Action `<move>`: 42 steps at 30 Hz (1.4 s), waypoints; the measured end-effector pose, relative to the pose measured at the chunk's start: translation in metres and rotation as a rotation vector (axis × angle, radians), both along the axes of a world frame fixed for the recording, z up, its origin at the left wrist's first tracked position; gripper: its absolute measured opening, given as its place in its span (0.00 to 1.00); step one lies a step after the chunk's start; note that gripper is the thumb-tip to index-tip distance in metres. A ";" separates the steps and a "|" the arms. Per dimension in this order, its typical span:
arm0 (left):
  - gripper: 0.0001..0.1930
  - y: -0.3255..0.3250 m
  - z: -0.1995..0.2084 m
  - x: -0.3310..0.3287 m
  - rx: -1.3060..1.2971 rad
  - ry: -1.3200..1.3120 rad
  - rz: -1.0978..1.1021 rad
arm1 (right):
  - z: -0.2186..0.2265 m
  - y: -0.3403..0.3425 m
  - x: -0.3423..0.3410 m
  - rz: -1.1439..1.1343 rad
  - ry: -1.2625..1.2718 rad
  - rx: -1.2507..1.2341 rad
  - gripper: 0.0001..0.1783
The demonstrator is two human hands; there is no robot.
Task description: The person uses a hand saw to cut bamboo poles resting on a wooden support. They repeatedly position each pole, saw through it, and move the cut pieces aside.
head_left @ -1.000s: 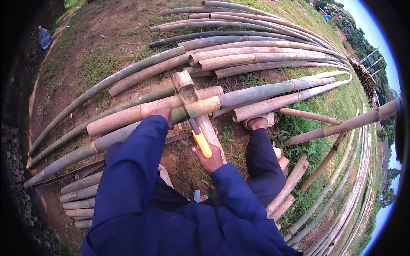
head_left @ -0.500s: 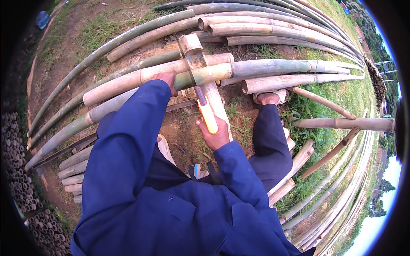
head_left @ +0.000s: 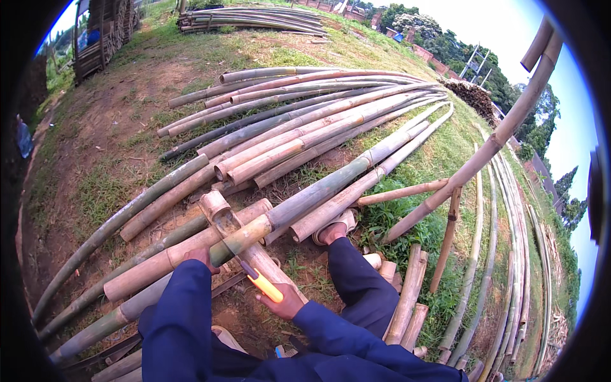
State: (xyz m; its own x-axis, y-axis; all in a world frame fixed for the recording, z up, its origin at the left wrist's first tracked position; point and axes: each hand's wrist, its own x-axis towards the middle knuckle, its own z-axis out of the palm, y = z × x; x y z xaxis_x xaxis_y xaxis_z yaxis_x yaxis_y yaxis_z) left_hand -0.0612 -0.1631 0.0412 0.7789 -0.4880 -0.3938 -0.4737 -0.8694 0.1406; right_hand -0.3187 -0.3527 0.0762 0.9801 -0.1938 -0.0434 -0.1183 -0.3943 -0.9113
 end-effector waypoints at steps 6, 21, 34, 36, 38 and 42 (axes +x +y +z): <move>0.41 0.014 -0.005 -0.006 -0.020 -0.021 -0.005 | 0.006 0.041 -0.014 -0.162 -0.172 0.004 0.19; 0.31 0.023 -0.034 -0.031 -0.087 -0.237 0.335 | -0.010 0.034 -0.009 -0.163 -0.133 -0.002 0.12; 0.35 0.015 -0.034 -0.027 -0.035 -0.203 0.311 | 0.059 0.022 -0.160 -0.172 0.066 -0.032 0.14; 0.36 0.016 -0.031 -0.028 -0.035 -0.228 0.297 | 0.057 0.022 -0.158 -0.180 0.025 -0.091 0.14; 0.36 0.009 -0.030 -0.033 -0.055 -0.230 0.268 | 0.039 0.013 -0.105 -0.149 -0.037 -0.050 0.13; 0.35 0.006 -0.026 -0.020 -0.018 -0.148 0.305 | -0.018 0.014 -0.004 -0.090 -0.140 -0.027 0.14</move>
State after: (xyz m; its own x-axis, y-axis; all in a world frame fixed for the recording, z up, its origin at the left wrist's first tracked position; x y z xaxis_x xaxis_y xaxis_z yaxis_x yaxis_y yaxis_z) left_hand -0.0812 -0.1569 0.0156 0.9383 -0.2295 -0.2587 -0.2085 -0.9722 0.1065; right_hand -0.3227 -0.3386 0.0581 0.9547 -0.2806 0.0993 -0.0267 -0.4128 -0.9104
